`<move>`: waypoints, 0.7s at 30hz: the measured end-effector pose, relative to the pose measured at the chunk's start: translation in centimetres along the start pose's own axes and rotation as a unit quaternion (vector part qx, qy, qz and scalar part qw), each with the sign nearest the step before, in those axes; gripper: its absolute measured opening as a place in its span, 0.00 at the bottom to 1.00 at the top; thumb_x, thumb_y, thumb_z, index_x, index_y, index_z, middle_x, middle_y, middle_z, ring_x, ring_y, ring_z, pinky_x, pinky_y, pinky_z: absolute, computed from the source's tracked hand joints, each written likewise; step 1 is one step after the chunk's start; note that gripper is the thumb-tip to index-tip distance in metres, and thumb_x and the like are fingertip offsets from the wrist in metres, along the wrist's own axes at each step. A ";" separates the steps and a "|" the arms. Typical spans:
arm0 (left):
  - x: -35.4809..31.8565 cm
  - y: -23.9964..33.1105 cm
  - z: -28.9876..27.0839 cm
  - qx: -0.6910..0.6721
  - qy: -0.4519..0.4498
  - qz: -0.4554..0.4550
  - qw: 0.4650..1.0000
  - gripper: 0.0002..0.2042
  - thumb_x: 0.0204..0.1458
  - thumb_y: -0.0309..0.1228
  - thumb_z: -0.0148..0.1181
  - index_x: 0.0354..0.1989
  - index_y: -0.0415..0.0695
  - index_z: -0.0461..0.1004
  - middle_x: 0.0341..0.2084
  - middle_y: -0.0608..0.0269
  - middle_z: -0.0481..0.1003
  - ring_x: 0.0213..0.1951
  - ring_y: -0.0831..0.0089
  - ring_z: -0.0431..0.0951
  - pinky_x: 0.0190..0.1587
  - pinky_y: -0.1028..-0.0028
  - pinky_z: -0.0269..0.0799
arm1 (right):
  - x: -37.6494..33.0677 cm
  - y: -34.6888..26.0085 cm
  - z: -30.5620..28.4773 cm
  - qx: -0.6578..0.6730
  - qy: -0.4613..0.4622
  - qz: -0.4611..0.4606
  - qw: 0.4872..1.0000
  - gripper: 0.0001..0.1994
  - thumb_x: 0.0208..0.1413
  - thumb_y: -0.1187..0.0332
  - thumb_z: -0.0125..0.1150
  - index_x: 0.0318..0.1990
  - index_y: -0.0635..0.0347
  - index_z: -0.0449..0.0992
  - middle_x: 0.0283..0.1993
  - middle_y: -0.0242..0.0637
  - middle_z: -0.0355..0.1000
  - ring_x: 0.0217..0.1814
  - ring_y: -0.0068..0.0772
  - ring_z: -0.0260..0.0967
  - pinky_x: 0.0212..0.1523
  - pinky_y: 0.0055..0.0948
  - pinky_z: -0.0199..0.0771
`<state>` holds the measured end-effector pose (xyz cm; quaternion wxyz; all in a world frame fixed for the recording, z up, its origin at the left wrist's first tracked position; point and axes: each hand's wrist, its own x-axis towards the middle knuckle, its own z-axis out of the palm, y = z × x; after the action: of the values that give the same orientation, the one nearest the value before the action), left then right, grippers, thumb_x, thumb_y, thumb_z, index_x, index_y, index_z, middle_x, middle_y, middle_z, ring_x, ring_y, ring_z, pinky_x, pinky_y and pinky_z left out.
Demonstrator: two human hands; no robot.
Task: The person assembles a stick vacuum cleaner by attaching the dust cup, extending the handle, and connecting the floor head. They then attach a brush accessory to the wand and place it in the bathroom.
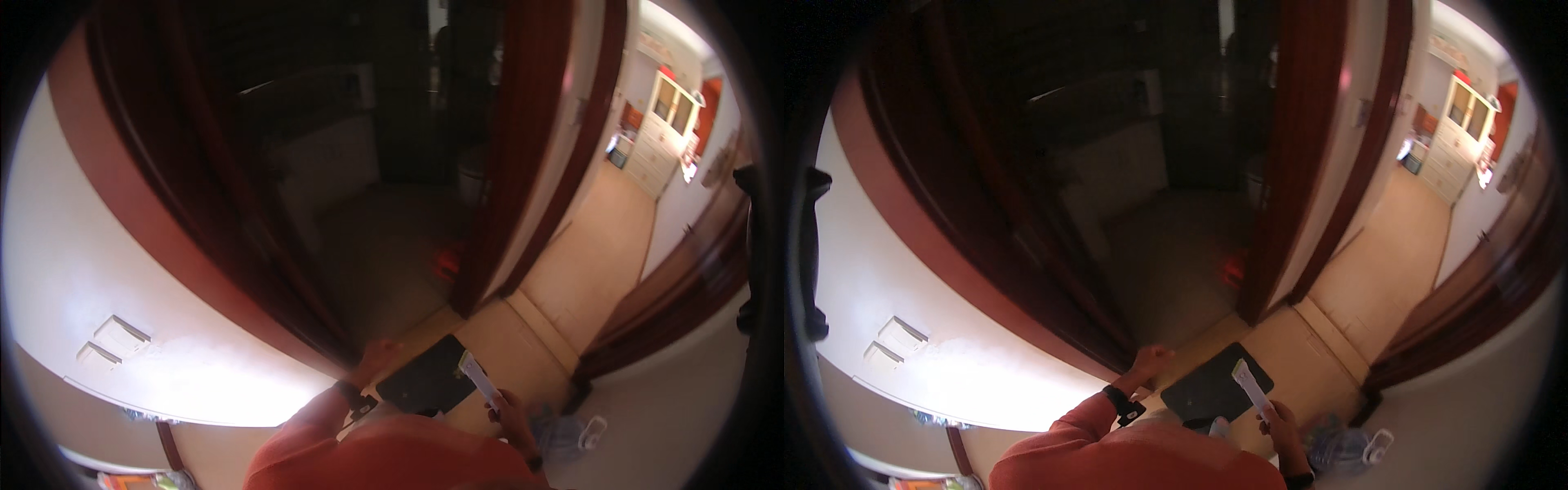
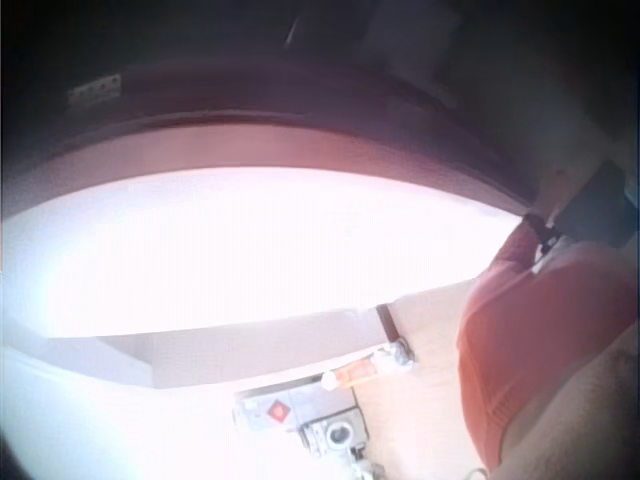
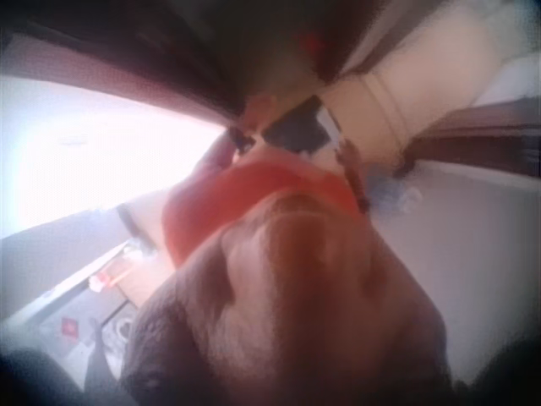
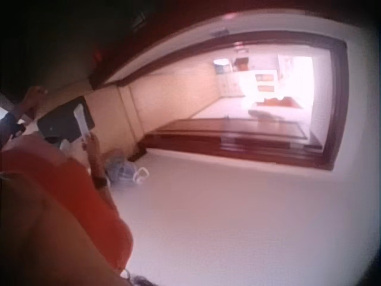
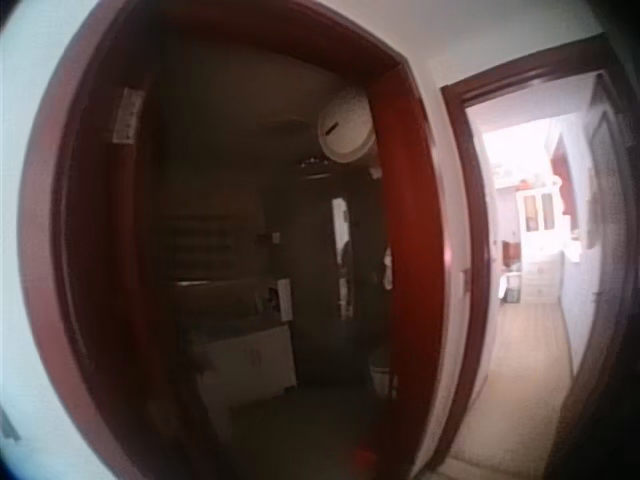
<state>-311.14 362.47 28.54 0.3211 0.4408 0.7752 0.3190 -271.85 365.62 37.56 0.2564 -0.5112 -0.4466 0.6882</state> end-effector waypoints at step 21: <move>40.7 7.1 -13.8 -0.044 0.097 0.057 0.993 0.11 0.53 0.31 0.61 0.42 0.38 0.75 0.29 0.53 0.79 0.33 0.61 0.81 0.36 0.64 0.75 | 38.9 -23.1 14.1 -0.057 -0.142 -0.008 0.988 0.08 0.61 0.72 0.56 0.45 0.63 0.75 0.34 0.38 0.73 0.28 0.28 0.66 0.29 0.29 0.69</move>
<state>-335.00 398.60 33.41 0.2454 0.4366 0.7613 0.4118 -300.84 403.02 40.41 0.1662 -0.4189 -0.5206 0.7252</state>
